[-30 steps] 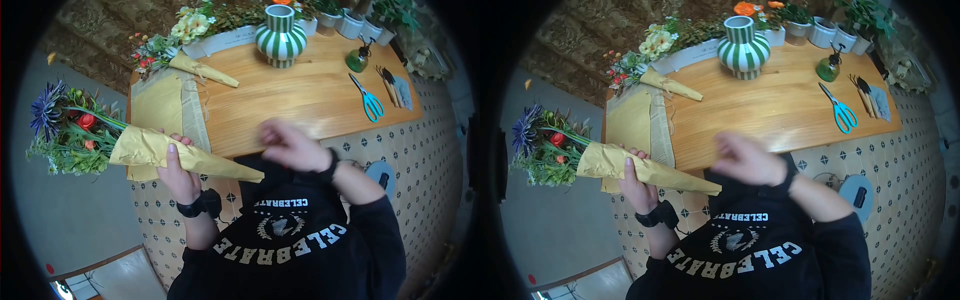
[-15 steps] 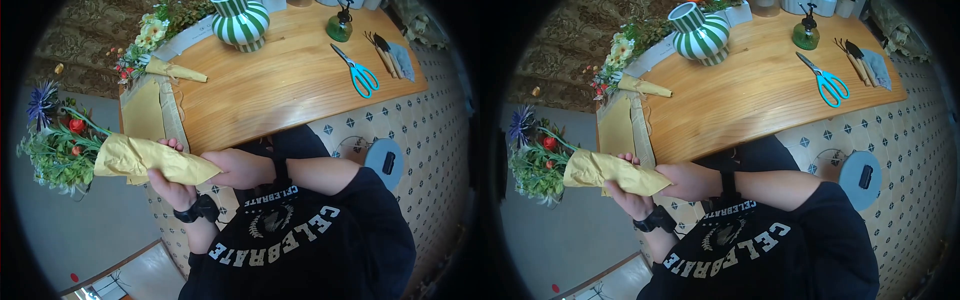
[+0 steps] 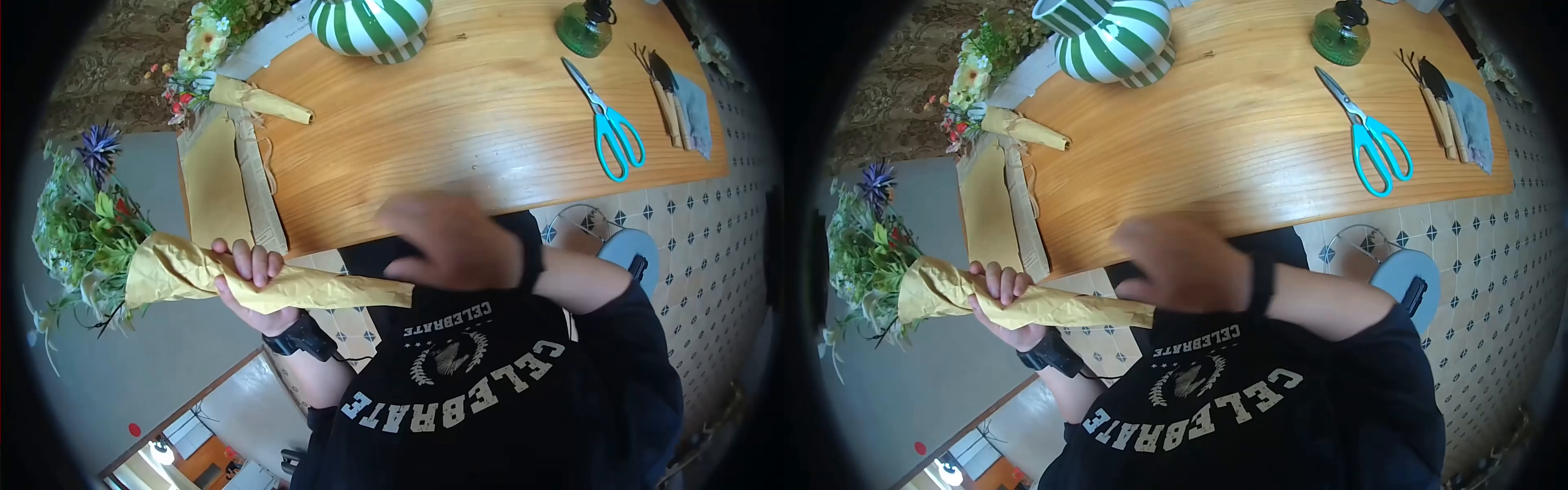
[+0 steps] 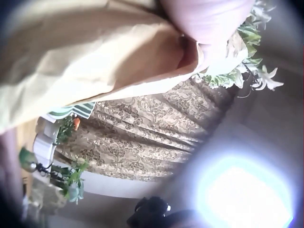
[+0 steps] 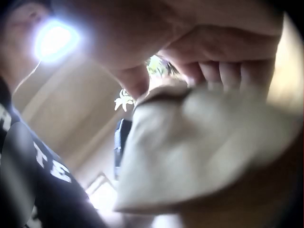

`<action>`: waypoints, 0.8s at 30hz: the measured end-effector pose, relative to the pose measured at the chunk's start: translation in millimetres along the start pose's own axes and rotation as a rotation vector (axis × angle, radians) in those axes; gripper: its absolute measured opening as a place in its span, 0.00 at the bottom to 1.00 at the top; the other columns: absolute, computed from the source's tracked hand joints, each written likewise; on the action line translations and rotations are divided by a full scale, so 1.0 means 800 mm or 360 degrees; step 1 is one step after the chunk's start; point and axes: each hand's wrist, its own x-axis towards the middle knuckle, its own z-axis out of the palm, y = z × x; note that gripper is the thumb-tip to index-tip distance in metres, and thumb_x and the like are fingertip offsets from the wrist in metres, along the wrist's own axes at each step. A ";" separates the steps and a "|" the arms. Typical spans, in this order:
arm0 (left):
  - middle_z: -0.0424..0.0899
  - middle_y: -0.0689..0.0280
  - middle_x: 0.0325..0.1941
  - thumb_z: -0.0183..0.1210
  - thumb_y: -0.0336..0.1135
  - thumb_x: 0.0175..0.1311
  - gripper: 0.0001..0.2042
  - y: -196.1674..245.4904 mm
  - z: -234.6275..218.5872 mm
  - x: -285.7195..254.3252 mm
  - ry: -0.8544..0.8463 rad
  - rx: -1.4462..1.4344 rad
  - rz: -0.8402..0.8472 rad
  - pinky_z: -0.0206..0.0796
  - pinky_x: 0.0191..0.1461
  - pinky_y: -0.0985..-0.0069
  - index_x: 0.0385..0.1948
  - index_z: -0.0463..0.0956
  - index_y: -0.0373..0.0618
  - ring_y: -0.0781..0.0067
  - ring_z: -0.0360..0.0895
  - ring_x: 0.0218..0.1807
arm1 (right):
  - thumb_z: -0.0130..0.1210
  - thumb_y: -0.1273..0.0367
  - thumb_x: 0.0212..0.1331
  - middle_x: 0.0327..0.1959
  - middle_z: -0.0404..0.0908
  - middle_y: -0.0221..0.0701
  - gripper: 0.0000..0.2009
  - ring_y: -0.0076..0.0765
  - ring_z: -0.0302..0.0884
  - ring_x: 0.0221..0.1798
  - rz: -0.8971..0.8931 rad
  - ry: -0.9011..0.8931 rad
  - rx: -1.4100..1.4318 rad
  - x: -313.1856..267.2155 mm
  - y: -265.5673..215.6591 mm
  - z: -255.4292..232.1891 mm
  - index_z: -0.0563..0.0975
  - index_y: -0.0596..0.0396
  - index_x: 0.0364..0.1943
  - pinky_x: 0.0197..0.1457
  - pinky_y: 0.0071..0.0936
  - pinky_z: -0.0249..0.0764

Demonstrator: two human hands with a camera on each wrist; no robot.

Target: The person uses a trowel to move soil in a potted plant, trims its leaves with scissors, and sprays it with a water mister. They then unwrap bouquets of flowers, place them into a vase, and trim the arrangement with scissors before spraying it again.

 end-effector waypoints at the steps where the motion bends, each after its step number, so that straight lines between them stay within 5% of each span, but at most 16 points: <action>1: 0.59 0.73 0.25 0.53 0.40 0.67 0.16 0.002 -0.004 0.002 0.0028 0.0011 0.0006 0.62 0.35 0.77 0.51 0.62 0.47 0.80 0.61 0.25 | 0.62 0.63 0.50 0.45 0.75 0.47 0.23 0.53 0.74 0.48 0.0065 0.0128 -0.0136 -0.006 0.011 -0.018 0.71 0.63 0.47 0.51 0.42 0.70; 4: 0.59 0.72 0.25 0.52 0.41 0.67 0.15 -0.003 -0.013 0.007 0.0146 0.0025 0.0031 0.62 0.35 0.77 0.50 0.63 0.47 0.80 0.61 0.25 | 0.64 0.64 0.49 0.49 0.72 0.49 0.25 0.55 0.72 0.51 0.0292 0.0329 -0.0729 -0.008 0.028 -0.060 0.71 0.64 0.49 0.54 0.42 0.70; 7: 0.60 0.71 0.26 0.52 0.41 0.67 0.14 -0.010 -0.007 0.015 0.0488 0.0143 0.0095 0.62 0.37 0.77 0.49 0.65 0.47 0.79 0.61 0.26 | 0.64 0.65 0.48 0.51 0.70 0.51 0.27 0.56 0.71 0.52 0.0231 -0.0151 -0.0430 0.011 0.027 -0.038 0.69 0.66 0.51 0.54 0.42 0.70; 8: 0.62 0.71 0.27 0.52 0.42 0.67 0.14 -0.015 -0.007 0.021 0.0693 0.0243 0.0118 0.63 0.37 0.77 0.48 0.66 0.47 0.79 0.62 0.26 | 0.63 0.64 0.51 0.59 0.66 0.52 0.33 0.57 0.65 0.61 0.0277 -0.0339 -0.0170 0.030 0.015 -0.033 0.64 0.66 0.59 0.64 0.41 0.64; 13: 0.78 0.60 0.29 0.54 0.37 0.68 0.10 -0.013 -0.002 0.053 0.1235 0.0609 0.0178 0.71 0.34 0.73 0.34 0.73 0.38 0.69 0.76 0.29 | 0.62 0.61 0.50 0.50 0.73 0.52 0.37 0.56 0.73 0.50 -0.0137 -0.0512 -0.0042 0.152 -0.032 0.012 0.59 0.65 0.63 0.53 0.41 0.70; 16: 0.80 0.63 0.39 0.56 0.35 0.66 0.12 -0.004 -0.010 0.075 0.1264 0.0678 0.0225 0.70 0.43 0.77 0.43 0.73 0.35 0.75 0.77 0.38 | 0.63 0.61 0.49 0.42 0.78 0.50 0.40 0.56 0.78 0.40 -0.0298 -0.0549 -0.0254 0.207 -0.034 0.058 0.57 0.64 0.64 0.42 0.41 0.75; 21: 0.78 0.64 0.47 0.56 0.39 0.67 0.18 -0.013 -0.037 0.107 0.1109 0.0820 0.0468 0.67 0.52 0.75 0.52 0.70 0.35 0.75 0.75 0.47 | 0.57 0.64 0.55 0.45 0.78 0.50 0.31 0.54 0.78 0.44 -0.0291 -0.0603 0.0181 0.252 0.002 0.063 0.62 0.61 0.62 0.46 0.39 0.74; 24: 0.77 0.62 0.52 0.51 0.41 0.70 0.20 0.000 -0.056 0.114 0.0901 0.0550 0.0334 0.66 0.58 0.71 0.55 0.67 0.36 0.71 0.75 0.52 | 0.53 0.66 0.58 0.43 0.79 0.48 0.25 0.56 0.76 0.46 -0.0285 -0.0570 0.0470 0.266 0.018 0.070 0.65 0.57 0.60 0.47 0.40 0.73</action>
